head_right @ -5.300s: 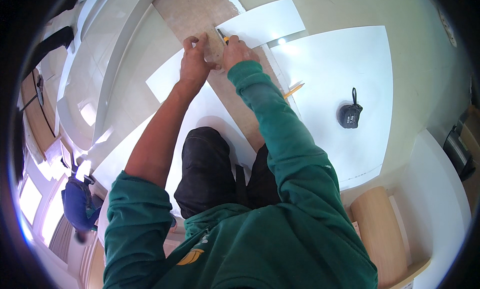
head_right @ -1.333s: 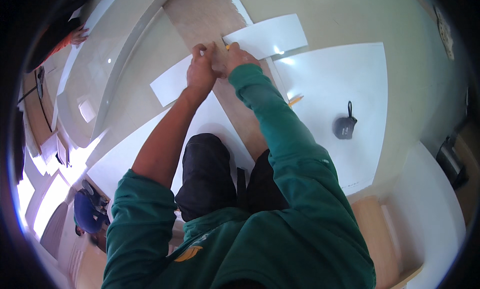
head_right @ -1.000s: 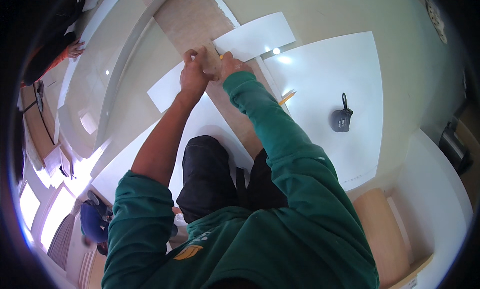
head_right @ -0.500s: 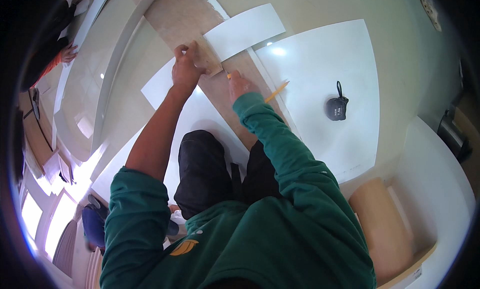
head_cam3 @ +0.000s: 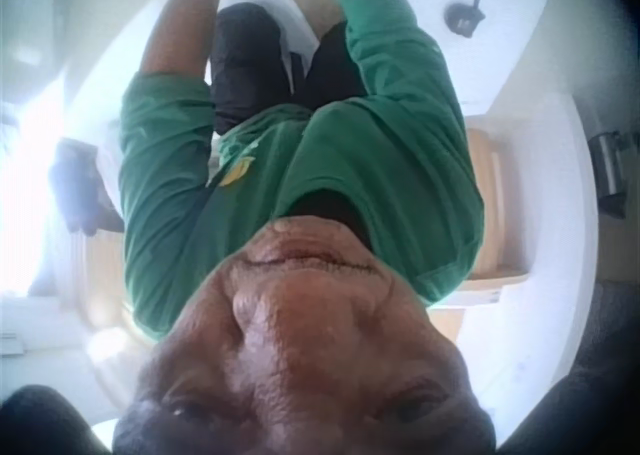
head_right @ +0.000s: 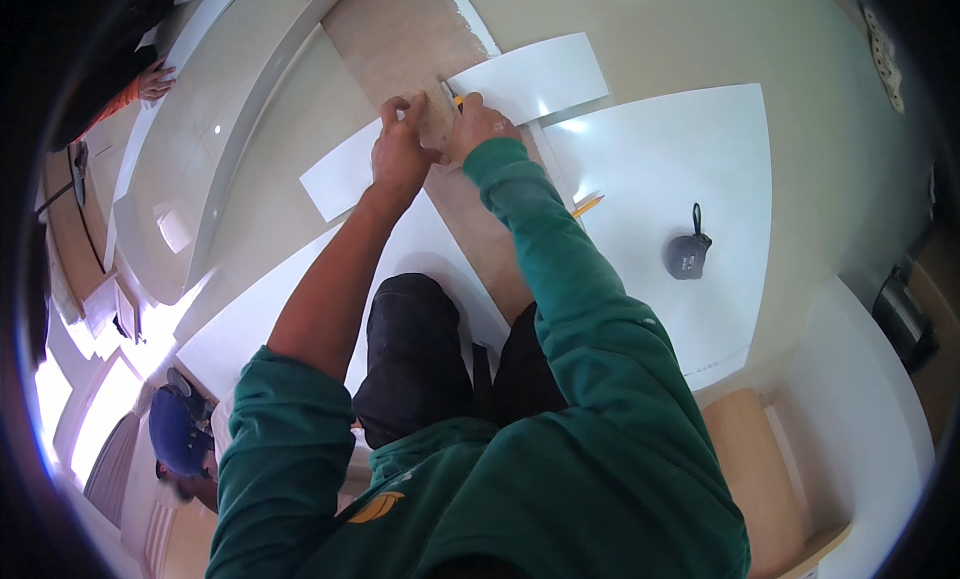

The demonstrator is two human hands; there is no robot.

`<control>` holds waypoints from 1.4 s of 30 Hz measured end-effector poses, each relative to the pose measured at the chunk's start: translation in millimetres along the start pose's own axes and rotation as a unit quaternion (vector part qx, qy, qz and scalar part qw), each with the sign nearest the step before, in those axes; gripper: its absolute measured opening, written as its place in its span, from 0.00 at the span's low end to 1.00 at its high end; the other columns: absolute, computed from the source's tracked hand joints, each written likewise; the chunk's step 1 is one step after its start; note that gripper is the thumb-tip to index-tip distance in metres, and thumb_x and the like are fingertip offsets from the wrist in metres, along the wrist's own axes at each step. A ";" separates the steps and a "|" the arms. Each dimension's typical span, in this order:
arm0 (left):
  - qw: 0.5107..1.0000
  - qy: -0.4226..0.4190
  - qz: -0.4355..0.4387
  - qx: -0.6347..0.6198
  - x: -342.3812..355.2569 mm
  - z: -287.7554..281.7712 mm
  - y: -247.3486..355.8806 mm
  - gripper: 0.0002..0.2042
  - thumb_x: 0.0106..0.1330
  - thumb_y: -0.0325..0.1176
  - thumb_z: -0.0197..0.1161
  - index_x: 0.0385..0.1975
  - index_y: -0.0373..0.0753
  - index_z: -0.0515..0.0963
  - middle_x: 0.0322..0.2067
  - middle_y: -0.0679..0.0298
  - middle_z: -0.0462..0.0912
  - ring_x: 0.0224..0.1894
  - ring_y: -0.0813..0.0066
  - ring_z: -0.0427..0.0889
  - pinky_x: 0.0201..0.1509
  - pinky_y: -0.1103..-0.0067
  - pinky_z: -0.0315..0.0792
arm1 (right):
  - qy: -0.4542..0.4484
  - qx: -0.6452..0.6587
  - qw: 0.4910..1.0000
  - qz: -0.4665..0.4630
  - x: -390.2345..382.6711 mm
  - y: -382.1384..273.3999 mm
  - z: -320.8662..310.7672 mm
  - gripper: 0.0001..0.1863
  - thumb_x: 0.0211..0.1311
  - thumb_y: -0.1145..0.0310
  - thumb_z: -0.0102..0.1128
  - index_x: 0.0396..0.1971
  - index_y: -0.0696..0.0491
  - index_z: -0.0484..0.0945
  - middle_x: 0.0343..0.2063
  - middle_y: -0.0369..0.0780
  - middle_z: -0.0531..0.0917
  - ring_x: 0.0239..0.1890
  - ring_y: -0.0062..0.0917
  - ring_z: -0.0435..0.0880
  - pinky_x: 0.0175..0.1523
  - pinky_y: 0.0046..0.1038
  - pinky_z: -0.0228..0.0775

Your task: The person kneels on the floor and uses a tape measure and pencil to mark measurements on white panels. They then use a utility knife to cut the panels along the marked lines. Other people are visible in the background working on similar tasks.

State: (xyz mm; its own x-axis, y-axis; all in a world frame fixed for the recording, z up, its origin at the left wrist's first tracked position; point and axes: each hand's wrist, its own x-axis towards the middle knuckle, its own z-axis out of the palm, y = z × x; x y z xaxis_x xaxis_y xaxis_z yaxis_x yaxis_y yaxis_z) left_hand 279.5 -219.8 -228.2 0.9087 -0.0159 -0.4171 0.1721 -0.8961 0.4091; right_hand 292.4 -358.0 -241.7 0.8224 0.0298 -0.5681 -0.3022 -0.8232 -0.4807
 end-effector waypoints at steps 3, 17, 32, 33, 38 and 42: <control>1.000 0.008 0.006 0.007 -0.4 -1.0 0.8 0.47 0.37 0.26 0.81 0.66 0.46 0.69 0.63 0.57 0.65 0.53 0.50 0.81 0.55 0.64 0.78 | -0.068 -0.017 0.997 0.020 5.8 -2.4 -2.0 0.28 0.53 0.57 0.70 0.47 0.57 0.69 0.41 0.53 0.85 0.48 0.49 0.84 0.54 0.46 0.75; 1.000 -0.012 -0.015 0.002 -0.7 -4.0 4.7 0.45 0.40 0.25 0.80 0.66 0.47 0.69 0.63 0.58 0.66 0.56 0.54 0.79 0.55 0.65 0.78 | -0.057 -0.024 0.998 0.031 -2.3 -3.1 -6.5 0.15 0.65 0.66 0.58 0.47 0.57 0.73 0.43 0.53 0.85 0.50 0.47 0.84 0.55 0.45 0.76; 1.000 -0.011 -0.009 0.020 -0.2 1.9 5.5 0.48 0.37 0.29 0.83 0.66 0.48 0.69 0.63 0.59 0.66 0.52 0.54 0.82 0.54 0.65 0.79 | -0.066 -0.018 0.996 0.055 -92.5 49.7 7.3 0.15 0.73 0.58 0.48 0.43 0.56 0.72 0.35 0.53 0.85 0.41 0.52 0.84 0.46 0.51 0.76; 0.999 -0.008 -0.017 0.026 0.9 0.2 4.2 0.48 0.36 0.29 0.83 0.66 0.48 0.69 0.63 0.59 0.66 0.52 0.54 0.82 0.54 0.65 0.79 | -0.048 -0.006 0.998 0.052 -90.2 46.2 2.7 0.15 0.72 0.58 0.48 0.43 0.55 0.72 0.36 0.53 0.85 0.42 0.52 0.84 0.47 0.51 0.76; 1.000 0.014 0.002 0.015 0.2 -1.3 2.7 0.48 0.36 0.28 0.82 0.66 0.48 0.69 0.63 0.58 0.66 0.51 0.53 0.82 0.53 0.65 0.79 | 0.005 0.002 1.000 0.031 -40.6 22.3 -9.8 0.15 0.72 0.57 0.49 0.43 0.55 0.72 0.35 0.55 0.85 0.42 0.53 0.84 0.48 0.51 0.75; 1.000 -0.003 -0.006 0.005 -3.2 0.5 2.6 0.49 0.36 0.27 0.82 0.67 0.47 0.69 0.63 0.57 0.66 0.52 0.52 0.82 0.53 0.64 0.79 | 0.028 0.024 0.999 0.028 -8.9 7.5 5.7 0.16 0.71 0.58 0.52 0.42 0.57 0.72 0.34 0.56 0.85 0.41 0.53 0.84 0.48 0.52 0.75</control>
State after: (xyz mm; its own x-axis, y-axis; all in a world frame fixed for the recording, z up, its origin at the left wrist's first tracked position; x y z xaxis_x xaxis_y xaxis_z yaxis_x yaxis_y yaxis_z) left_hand 276.9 -222.3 -226.2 0.9039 -0.0074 -0.4277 0.1798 -0.9007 0.3956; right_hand 280.1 -361.2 -244.1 0.8292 -0.0485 -0.5569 -0.3697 -0.7948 -0.4812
